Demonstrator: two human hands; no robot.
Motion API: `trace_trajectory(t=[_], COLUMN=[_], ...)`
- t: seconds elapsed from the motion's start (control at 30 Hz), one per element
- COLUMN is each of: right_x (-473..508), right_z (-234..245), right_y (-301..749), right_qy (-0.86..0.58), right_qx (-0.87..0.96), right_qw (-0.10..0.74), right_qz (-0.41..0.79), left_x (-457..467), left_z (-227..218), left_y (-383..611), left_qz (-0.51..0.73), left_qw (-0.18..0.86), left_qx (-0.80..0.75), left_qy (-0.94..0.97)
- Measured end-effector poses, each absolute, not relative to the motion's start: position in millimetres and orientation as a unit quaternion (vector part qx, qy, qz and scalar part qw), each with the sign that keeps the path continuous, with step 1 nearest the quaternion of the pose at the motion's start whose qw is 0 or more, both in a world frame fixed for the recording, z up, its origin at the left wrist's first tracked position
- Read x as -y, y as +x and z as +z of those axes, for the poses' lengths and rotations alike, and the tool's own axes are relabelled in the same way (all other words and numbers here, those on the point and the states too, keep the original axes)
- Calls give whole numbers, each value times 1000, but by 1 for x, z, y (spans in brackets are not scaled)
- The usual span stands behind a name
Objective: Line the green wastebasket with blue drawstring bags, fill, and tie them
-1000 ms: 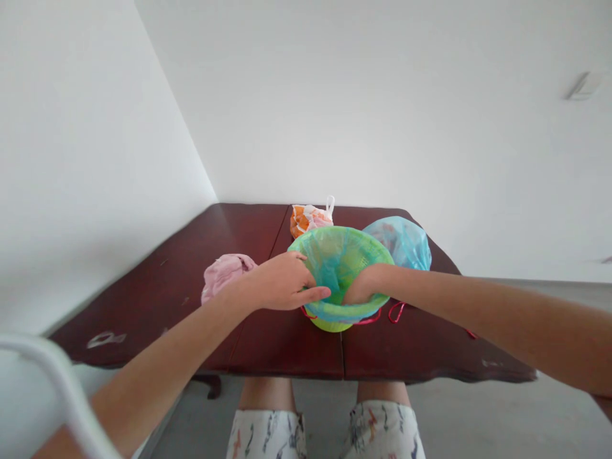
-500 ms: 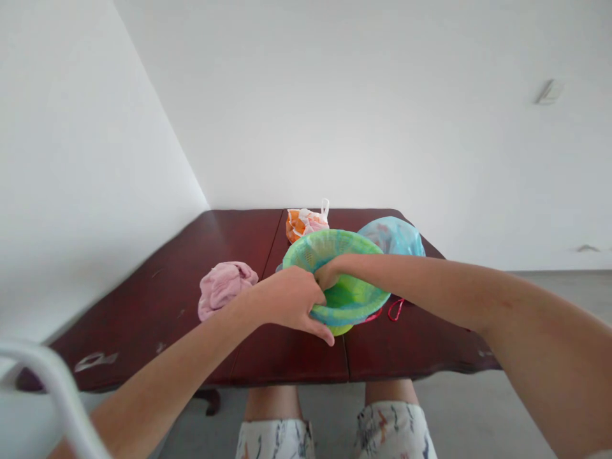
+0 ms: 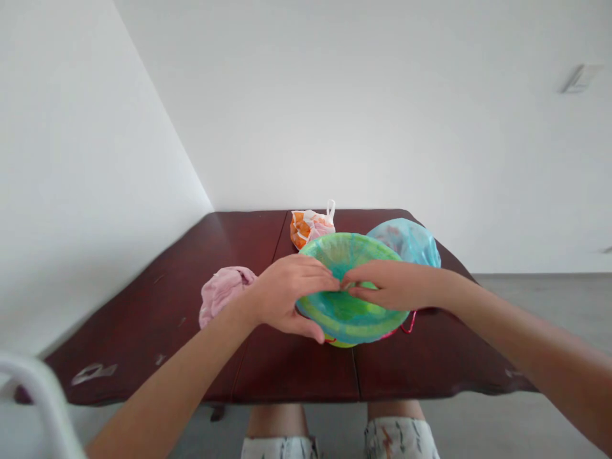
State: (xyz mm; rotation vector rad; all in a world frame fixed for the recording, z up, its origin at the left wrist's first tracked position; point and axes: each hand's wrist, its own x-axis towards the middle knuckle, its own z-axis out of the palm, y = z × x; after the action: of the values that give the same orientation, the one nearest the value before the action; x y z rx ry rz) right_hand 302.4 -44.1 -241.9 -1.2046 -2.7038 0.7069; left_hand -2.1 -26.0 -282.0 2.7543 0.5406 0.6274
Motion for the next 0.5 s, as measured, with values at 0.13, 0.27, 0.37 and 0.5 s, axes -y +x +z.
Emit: trace_trajectory(t=[0.13,0.27,0.37,0.5], right_x=[93,123,131,136], right_z=[-285,-386,-459,-504], right_y=[383,428,432,422], right_qy=[-464,-548,-581,-604], right_qx=[760,577,486,453], right_qw=[404,578,626,622], right_qz=[209,181,183,208], left_x=[-23,-111,-172,-218], left_z=[-297,-327,-345,-357], left_y=[-28,-17,7,39], left_qz=[463,431,335,306], left_qw=[85,25,97,149], left_qx=[-305,-465,-542,-548], left_qy=[828,773,764,764])
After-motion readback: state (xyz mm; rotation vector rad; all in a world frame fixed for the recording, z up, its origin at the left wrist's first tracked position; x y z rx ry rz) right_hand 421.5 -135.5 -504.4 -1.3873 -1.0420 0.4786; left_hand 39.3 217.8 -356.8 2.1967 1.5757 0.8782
